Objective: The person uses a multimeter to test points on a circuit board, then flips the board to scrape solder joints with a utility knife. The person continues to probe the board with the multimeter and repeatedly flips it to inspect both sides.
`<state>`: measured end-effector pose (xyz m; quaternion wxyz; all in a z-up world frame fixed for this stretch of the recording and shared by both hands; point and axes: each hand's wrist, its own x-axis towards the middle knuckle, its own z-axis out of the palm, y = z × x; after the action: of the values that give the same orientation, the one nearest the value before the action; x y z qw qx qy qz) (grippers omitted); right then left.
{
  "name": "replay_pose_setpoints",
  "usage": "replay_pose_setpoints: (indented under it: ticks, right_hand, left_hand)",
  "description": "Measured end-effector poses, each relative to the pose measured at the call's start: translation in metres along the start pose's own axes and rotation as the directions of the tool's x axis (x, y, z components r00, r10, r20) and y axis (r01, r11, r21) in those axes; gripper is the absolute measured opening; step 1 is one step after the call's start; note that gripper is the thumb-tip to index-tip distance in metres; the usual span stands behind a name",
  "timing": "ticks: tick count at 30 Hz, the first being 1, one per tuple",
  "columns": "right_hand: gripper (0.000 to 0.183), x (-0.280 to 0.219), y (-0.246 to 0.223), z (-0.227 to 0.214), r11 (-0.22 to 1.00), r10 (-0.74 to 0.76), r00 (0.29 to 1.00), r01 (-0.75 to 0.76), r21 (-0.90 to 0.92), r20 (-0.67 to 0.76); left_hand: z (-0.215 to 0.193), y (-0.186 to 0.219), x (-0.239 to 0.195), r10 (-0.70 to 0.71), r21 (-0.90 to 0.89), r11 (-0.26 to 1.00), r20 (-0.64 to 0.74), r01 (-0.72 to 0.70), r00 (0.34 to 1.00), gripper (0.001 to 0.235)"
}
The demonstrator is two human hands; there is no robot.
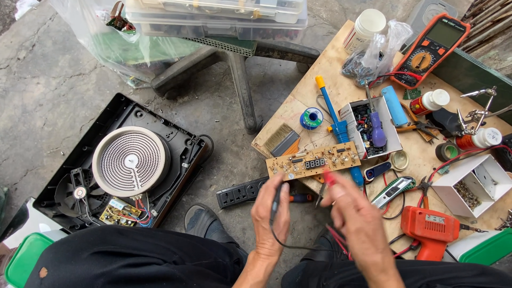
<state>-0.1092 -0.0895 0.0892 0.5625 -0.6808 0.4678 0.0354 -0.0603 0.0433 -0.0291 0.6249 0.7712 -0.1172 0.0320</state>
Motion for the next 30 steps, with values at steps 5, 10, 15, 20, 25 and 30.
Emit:
replay_pose_setpoints:
  ticks: [5, 10, 15, 20, 25, 30]
  right_hand:
    - [0.054, 0.028, 0.006, -0.028, 0.837, -0.359, 0.917, 0.398, 0.375, -0.173]
    - [0.048, 0.054, 0.004, -0.046, 0.357, -0.412, 0.910, 0.204, 0.912, -0.042]
    - [0.040, 0.085, 0.028, -0.022, 0.667, -0.425, 0.905, 0.305, 0.679, 0.011]
    - [0.037, 0.103, 0.063, 0.020, 0.924, -0.383, 0.921, 0.383, -0.015, -0.074]
    - [0.030, 0.116, 0.080, 0.037, 0.910, -0.413, 0.903, 0.414, -0.016, -0.120]
    - [0.016, 0.121, 0.081, 0.040, 0.928, -0.373, 0.916, 0.372, -0.032, -0.147]
  left_hand:
    - [0.010, -0.010, 0.011, -0.511, -0.173, 0.843, 0.032, 0.509, 0.859, 0.042]
    - [0.018, -0.010, 0.016, -0.509, -0.120, 0.854, 0.014, 0.507, 0.861, 0.024]
    - [0.028, -0.012, 0.023, -0.568, -0.160, 0.811, 0.018, 0.563, 0.823, 0.035]
    - [0.040, -0.020, 0.028, -0.573, -0.167, 0.807, 0.011, 0.567, 0.819, 0.033]
    - [0.047, -0.029, 0.027, -0.572, -0.201, 0.802, 0.012, 0.562, 0.820, 0.032]
    - [0.050, -0.035, 0.026, -0.564, -0.233, 0.799, 0.029, 0.554, 0.825, 0.031]
